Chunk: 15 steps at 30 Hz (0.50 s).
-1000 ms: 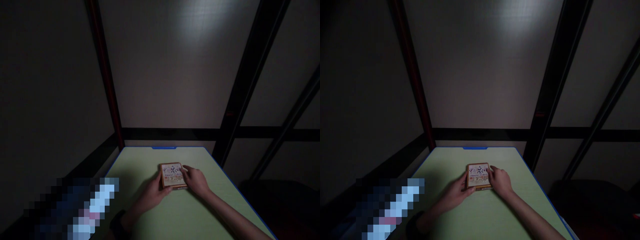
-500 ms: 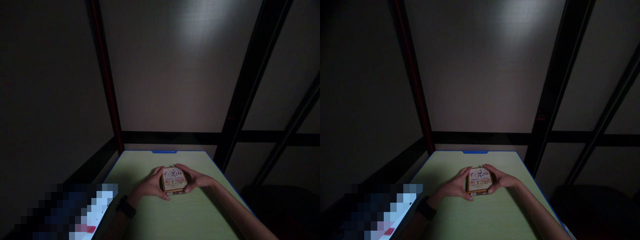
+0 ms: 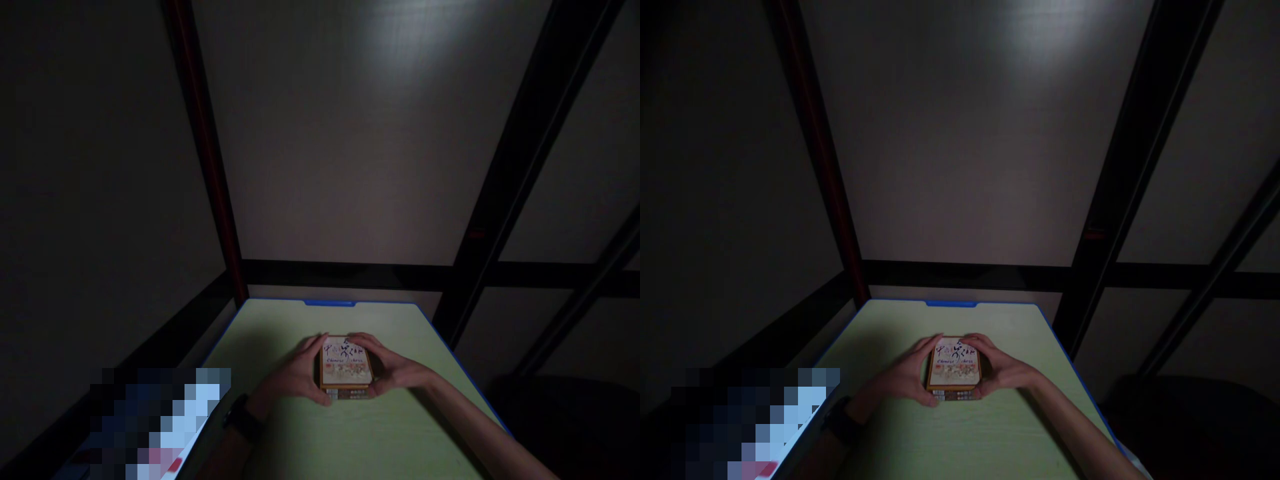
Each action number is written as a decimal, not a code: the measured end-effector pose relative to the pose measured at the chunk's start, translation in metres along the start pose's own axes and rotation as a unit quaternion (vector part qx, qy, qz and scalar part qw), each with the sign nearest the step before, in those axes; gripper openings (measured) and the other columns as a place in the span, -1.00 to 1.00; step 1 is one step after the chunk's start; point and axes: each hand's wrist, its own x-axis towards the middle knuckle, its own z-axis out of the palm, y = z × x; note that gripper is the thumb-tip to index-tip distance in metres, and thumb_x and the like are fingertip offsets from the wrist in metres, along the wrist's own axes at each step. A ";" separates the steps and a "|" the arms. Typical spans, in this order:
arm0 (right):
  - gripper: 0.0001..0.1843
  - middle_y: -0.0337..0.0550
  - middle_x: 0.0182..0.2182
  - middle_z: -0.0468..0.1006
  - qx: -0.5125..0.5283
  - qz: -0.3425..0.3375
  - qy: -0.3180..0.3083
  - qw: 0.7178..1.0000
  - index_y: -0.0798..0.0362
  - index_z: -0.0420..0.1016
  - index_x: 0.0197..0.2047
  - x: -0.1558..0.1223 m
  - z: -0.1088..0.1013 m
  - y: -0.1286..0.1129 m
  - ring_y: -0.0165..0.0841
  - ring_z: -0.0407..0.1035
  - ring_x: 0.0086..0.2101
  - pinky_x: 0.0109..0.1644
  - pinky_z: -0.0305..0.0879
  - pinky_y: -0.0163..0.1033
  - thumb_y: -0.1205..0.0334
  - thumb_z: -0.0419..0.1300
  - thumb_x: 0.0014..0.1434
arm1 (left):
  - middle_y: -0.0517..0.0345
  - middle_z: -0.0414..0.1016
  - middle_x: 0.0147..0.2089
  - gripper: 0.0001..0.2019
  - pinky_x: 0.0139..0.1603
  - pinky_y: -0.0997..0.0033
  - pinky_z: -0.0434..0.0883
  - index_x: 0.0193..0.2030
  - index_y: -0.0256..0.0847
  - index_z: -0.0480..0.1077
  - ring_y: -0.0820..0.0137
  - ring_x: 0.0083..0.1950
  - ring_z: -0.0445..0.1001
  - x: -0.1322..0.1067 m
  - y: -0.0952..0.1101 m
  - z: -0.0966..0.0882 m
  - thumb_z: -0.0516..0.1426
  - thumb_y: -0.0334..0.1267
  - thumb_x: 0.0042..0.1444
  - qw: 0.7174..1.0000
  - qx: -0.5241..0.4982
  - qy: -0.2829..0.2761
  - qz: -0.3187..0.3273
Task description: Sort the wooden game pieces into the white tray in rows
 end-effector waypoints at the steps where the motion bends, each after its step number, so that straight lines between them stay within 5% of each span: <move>1: 0.18 0.04 0.36 -0.14 -0.019 0.009 -0.004 1.000 -0.06 0.14 0.39 -0.001 0.001 -0.001 -0.03 -0.24 0.40 0.46 -0.34 0.03 -0.03 0.54 -0.25 | -0.17 -0.01 0.49 0.34 0.49 0.07 0.01 0.49 -0.18 -0.05 -0.02 0.48 0.01 0.000 -0.001 0.000 0.49 -0.20 -0.49 1.000 0.003 0.001 -0.001; 4: 0.29 0.08 0.40 -0.25 -0.063 0.019 0.001 0.998 -0.01 0.05 0.43 -0.005 0.006 -0.001 0.02 -0.37 0.41 0.46 -0.42 0.04 -0.03 0.56 -0.30 | -0.22 -0.05 0.51 0.37 0.50 0.05 -0.05 0.50 -0.23 -0.07 -0.04 0.50 -0.04 0.001 -0.006 0.001 0.49 -0.19 -0.50 1.000 -0.007 0.003 -0.005; 9: 0.21 0.04 0.27 0.05 -0.077 -0.037 0.049 0.995 -0.05 0.10 0.39 -0.010 0.019 0.004 0.02 0.00 0.31 0.43 -0.17 0.11 0.01 0.54 -0.29 | -0.18 -0.03 0.51 0.38 0.50 0.00 -0.09 0.50 -0.16 -0.11 -0.08 0.49 -0.04 -0.004 -0.013 0.003 0.51 -0.20 -0.50 0.998 -0.063 0.003 0.023; 15: 0.25 0.04 0.28 0.03 -0.086 -0.032 0.064 0.994 -0.03 0.07 0.41 -0.015 0.024 0.010 0.05 -0.05 0.32 0.44 -0.20 0.12 0.05 0.54 -0.31 | -0.13 0.08 0.46 0.33 0.48 -0.04 -0.06 0.48 -0.10 -0.07 -0.07 0.46 0.04 -0.008 -0.017 0.007 0.52 -0.23 -0.46 0.988 -0.142 -0.026 0.060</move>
